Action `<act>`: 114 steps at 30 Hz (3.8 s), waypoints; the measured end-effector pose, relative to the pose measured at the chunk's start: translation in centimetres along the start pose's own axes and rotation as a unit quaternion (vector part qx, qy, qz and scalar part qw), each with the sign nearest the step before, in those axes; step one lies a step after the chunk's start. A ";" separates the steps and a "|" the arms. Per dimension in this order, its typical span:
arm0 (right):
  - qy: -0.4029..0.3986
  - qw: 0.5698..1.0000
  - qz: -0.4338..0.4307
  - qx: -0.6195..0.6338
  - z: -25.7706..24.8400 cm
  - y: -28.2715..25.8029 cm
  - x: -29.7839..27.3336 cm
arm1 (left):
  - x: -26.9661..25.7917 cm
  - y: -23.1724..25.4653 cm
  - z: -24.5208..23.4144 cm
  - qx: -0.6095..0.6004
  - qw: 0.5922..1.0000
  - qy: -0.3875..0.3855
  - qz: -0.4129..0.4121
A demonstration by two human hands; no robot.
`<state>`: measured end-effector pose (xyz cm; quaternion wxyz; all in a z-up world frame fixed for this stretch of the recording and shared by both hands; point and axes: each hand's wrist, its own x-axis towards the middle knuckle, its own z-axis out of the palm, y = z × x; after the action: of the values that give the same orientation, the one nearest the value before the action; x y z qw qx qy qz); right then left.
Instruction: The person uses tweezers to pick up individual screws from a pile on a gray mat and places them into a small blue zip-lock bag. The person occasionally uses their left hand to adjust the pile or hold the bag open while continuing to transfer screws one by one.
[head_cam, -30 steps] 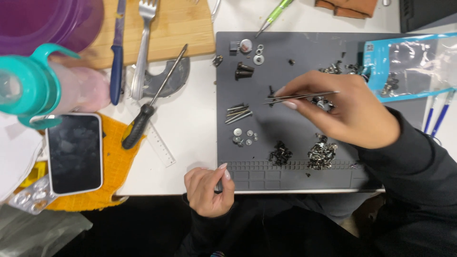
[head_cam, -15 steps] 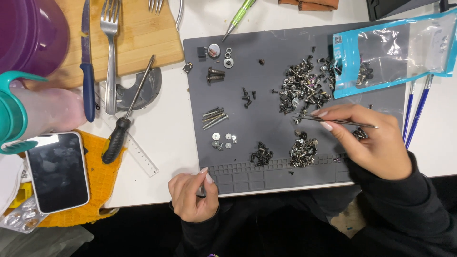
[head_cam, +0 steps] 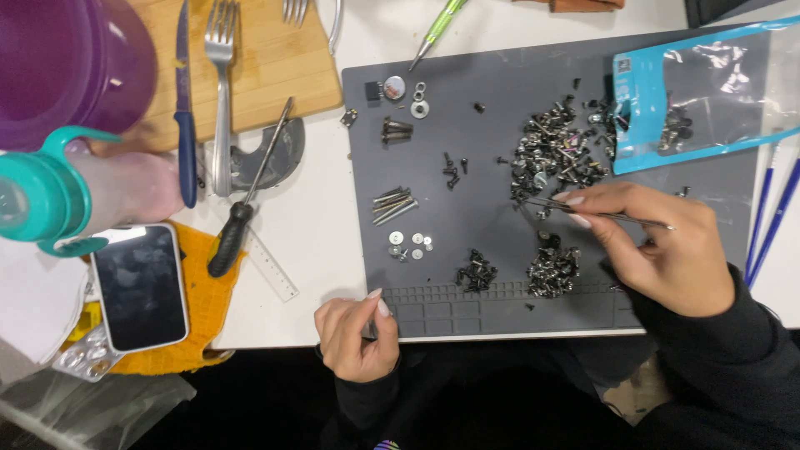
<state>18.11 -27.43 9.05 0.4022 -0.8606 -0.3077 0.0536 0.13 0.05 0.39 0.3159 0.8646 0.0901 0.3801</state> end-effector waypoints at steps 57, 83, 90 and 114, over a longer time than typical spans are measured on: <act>0.065 0.997 0.022 0.033 1.1 -0.3 1.2 | -0.7 -0.9 -0.5 -0.009 1.000 -0.005 -0.004; 0.069 0.992 0.002 0.103 2.8 0.0 3.1 | -1.3 -1.3 0.5 -0.007 0.999 0.033 -0.016; 0.281 0.953 0.092 0.069 1.4 2.6 -0.5 | -1.7 -1.5 0.6 -0.003 0.999 0.033 -0.016; 0.070 0.997 0.007 0.043 -0.6 3.9 -1.4 | -6.4 -2.2 -2.9 0.060 0.981 -0.099 -0.157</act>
<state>19.12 -30.52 6.44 0.4589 -0.8464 -0.2700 0.0095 -6.17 0.61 -3.33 0.3267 0.8903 0.2158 0.2325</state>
